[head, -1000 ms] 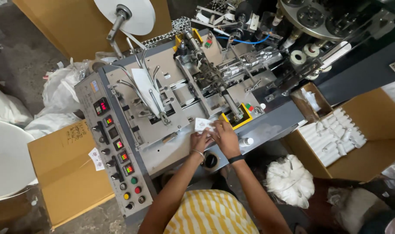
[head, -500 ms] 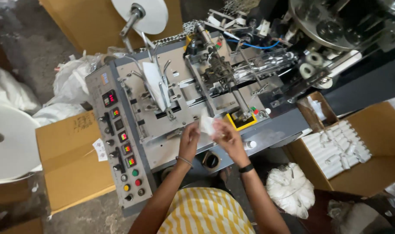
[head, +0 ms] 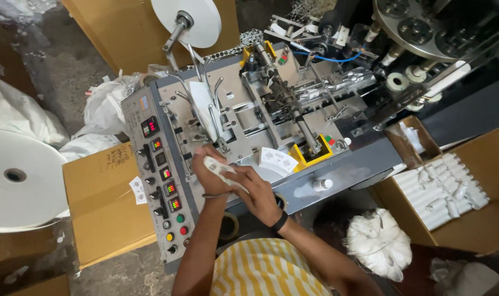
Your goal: Feeding paper into a tube-forming machine and organizing finished tubes.
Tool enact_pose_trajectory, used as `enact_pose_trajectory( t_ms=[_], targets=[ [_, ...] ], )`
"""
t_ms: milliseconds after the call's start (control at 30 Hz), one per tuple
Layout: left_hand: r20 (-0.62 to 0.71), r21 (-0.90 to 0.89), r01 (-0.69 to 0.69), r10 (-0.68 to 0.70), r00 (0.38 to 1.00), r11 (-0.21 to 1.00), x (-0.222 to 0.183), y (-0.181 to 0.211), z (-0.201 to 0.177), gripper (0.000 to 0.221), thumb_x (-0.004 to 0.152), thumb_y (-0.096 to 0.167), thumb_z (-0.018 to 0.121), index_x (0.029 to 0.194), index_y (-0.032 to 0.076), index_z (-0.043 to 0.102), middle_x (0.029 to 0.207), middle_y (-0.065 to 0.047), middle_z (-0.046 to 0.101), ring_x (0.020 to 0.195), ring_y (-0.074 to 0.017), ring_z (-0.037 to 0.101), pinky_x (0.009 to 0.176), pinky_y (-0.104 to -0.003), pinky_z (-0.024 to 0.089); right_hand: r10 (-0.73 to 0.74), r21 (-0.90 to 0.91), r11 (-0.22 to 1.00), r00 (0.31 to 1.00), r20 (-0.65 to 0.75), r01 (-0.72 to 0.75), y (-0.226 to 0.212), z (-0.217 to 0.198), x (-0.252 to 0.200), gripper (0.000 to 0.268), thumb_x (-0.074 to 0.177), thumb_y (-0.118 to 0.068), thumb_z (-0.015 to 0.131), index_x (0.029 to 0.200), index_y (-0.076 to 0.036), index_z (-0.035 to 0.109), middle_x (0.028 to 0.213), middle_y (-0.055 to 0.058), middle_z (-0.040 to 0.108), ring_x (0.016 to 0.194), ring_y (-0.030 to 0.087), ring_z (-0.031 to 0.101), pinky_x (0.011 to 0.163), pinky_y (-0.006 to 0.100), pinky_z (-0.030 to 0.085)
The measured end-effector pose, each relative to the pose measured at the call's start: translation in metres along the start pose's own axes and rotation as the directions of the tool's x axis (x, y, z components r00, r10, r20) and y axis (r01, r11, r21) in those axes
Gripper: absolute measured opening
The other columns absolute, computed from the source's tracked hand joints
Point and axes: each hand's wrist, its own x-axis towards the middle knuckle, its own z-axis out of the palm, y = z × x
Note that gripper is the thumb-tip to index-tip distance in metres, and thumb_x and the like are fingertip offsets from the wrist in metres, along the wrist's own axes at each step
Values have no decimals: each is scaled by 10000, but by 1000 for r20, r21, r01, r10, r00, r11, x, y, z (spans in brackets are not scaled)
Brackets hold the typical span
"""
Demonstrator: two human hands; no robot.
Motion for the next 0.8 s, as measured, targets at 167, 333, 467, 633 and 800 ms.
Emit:
enact_pose_trajectory(
  t_ms=[167,333,467,633,800],
  targets=[
    [-11,-58,45,-46,999,997,-1,19,13,620,1091,460,476,570,137,383,526,-13,384,452,-116,377,443,-270,308,-174,25,984,979,-109,178,19,9,0,258,942,-19,695,1189,-76,643,1231,132,680,1126,358,694,899,399,579],
    [-74,-158,86,-98,992,984,-6,12,-14,559,1086,497,467,656,140,459,573,-3,454,495,-112,460,469,-263,376,-147,30,989,989,-10,147,43,16,-2,224,924,-68,748,1120,-87,640,1224,120,690,1101,323,711,890,380,580],
    [-302,-39,111,-118,946,993,-9,-34,-90,514,1047,507,436,731,112,529,626,-34,538,561,-152,539,538,-293,454,-70,163,985,996,61,60,61,30,-5,391,808,-94,807,1165,-82,649,1245,130,660,1055,324,699,835,376,571],
    [-414,251,-47,151,898,967,-1,-34,-140,550,1113,474,401,741,89,529,633,-60,569,585,-162,558,602,-302,488,45,57,996,957,288,-64,108,47,-24,399,853,-109,778,1224,-115,632,1336,92,648,973,295,711,824,371,584],
    [-319,469,-52,224,921,882,-2,-23,-166,470,1119,359,446,753,79,539,640,-40,555,582,-128,503,577,-282,422,63,-216,976,905,422,33,183,59,-47,453,832,-105,735,1271,-109,622,1354,103,633,1051,325,687,911,410,558]
  ],
)
